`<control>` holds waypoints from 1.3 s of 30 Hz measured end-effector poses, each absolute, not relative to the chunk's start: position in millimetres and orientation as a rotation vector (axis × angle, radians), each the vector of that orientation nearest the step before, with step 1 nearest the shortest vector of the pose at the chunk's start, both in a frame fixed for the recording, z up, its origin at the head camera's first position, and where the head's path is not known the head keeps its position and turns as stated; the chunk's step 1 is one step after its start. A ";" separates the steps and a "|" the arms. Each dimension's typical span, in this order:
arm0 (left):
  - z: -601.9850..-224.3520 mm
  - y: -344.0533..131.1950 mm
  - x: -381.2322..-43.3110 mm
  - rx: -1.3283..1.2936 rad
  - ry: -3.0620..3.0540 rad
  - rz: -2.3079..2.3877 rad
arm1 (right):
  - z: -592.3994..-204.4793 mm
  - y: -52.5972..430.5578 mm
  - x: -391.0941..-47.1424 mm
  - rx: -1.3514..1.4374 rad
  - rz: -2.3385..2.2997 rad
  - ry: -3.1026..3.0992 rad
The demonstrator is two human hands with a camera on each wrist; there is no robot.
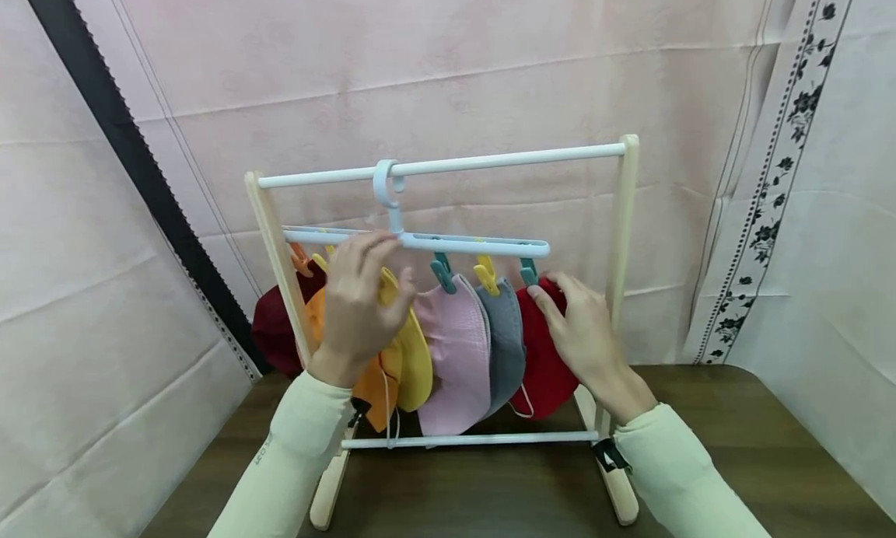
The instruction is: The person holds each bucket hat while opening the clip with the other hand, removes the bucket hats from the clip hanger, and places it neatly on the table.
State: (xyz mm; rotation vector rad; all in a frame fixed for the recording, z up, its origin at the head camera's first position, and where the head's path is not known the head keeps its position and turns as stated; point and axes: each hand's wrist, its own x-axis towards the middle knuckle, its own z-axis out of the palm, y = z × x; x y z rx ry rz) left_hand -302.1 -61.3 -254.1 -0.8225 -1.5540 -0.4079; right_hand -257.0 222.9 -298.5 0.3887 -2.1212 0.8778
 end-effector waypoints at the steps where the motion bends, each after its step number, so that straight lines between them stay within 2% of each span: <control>1: -253.7 -56.0 -300.6 -0.872 -1.545 -0.391 | -299.9 221.8 -257.5 0.395 0.886 -2.121; 5: -250.2 -30.8 -300.7 -0.983 -1.652 -0.284 | -304.6 220.8 -258.6 0.399 0.910 -2.101; 9: -248.0 -12.8 -307.0 -0.960 -1.811 -0.147 | -308.0 222.7 -257.7 0.405 0.956 -2.098; 23: -239.8 5.5 -314.5 -0.886 -1.911 -0.068 | -309.2 235.7 -262.2 0.306 0.997 -2.068; 30: -248.3 -0.3 -316.8 -0.843 -1.930 -0.137 | -318.2 235.5 -262.3 0.270 1.061 -2.055; 39: -245.2 -16.4 -311.3 -0.811 -1.854 -0.344 | -305.2 220.6 -274.7 0.307 1.088 -2.034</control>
